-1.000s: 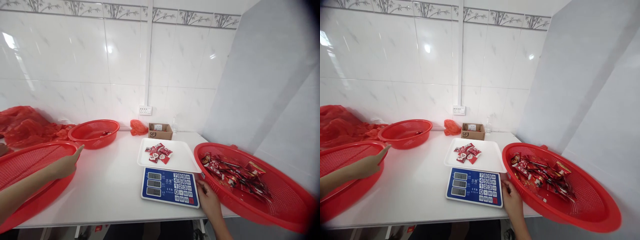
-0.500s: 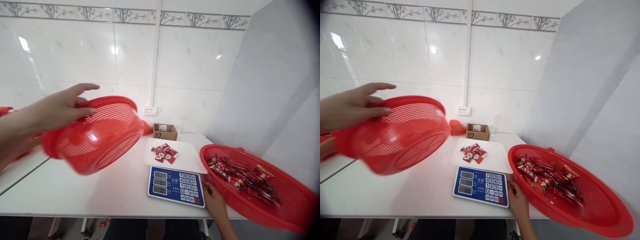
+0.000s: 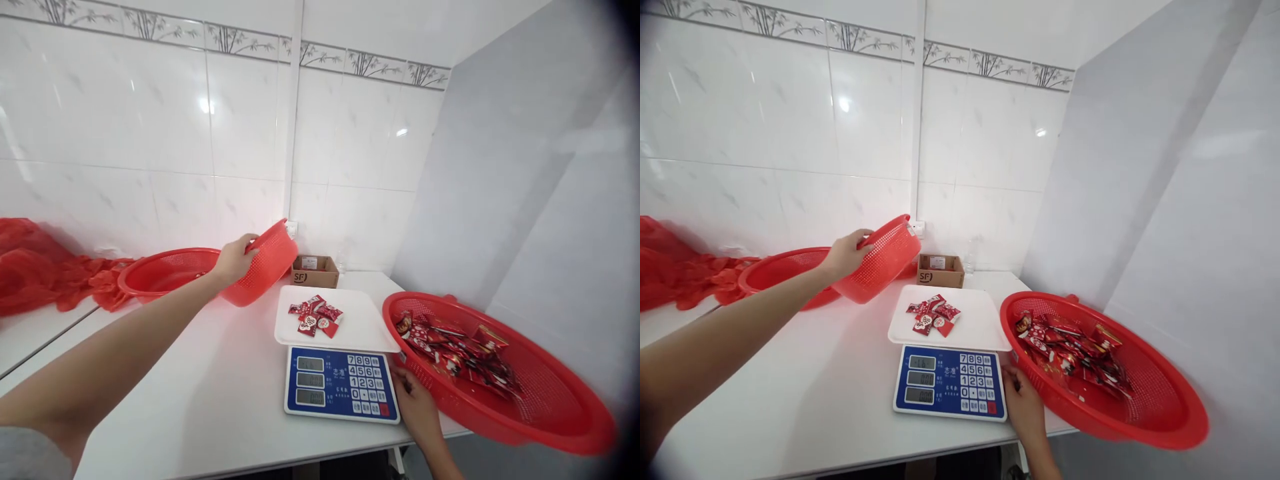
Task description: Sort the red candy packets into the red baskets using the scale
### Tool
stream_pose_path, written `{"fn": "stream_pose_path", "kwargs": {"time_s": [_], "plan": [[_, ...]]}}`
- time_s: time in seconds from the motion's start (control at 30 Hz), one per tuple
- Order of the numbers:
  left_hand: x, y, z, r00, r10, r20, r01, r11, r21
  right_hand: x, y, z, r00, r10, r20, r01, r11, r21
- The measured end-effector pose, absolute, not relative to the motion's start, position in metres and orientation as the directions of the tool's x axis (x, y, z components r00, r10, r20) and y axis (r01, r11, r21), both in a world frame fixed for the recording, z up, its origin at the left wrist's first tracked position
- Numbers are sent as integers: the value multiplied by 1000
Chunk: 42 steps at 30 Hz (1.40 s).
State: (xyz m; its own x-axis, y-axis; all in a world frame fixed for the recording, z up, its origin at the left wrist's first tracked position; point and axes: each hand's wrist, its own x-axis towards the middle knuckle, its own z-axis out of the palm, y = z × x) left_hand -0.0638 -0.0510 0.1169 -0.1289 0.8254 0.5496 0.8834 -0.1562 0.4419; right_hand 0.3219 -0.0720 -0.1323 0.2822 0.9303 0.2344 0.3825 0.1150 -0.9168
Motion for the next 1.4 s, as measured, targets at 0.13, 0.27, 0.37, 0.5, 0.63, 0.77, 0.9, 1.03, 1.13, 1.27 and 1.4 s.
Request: {"fn": "stream_pose_path", "kwargs": {"time_s": [0.13, 0.27, 0.37, 0.5, 0.63, 0.77, 0.9, 1.03, 1.13, 1.27, 1.4], "plan": [[-75, -48, 88, -87, 861, 501, 927, -115, 358, 322, -71, -133, 292, 933, 212, 394, 85, -915], [-93, -50, 78, -36, 902, 431, 953, -100, 287, 325, -69, -138, 301, 933, 198, 394, 68, -916], [-109, -48, 77, -21, 920, 392, 970, -76, 231, 327, -67, -140, 309, 931, 195, 392, 61, -918], [-123, -38, 70, -16, 935, 354, 989, -36, 141, 328, -67, -140, 323, 932, 163, 392, 25, -920], [-120, -24, 49, 48, 944, 328, 996, -69, 53, 330, -67, -140, 327, 933, 147, 398, 5, -917], [-105, -8, 21, 127, 961, 246, 992, -127, -18, 331, -66, -142, 317, 942, 113, 389, -21, -921], [-90, 13, -2, 143, 967, 211, 990, -141, -26, 332, -65, -145, 327, 939, 110, 368, -19, -930], [-78, 29, -4, 180, 964, 195, 980, -193, 48, 332, -65, -147, 329, 937, 116, 317, 6, -948], [-65, 29, 9, 213, 954, 213, 958, -247, 148, 330, -67, -144, 322, 943, 85, 305, -18, -952], [-34, 17, 21, 257, 947, 193, 913, -303, 274, 327, -69, -138, 353, 935, 34, 298, -78, -951], [-3, 1, 14, 421, 906, 35, 847, -407, 341, 325, -69, -135, 371, 927, 47, 305, -74, -950]]}}
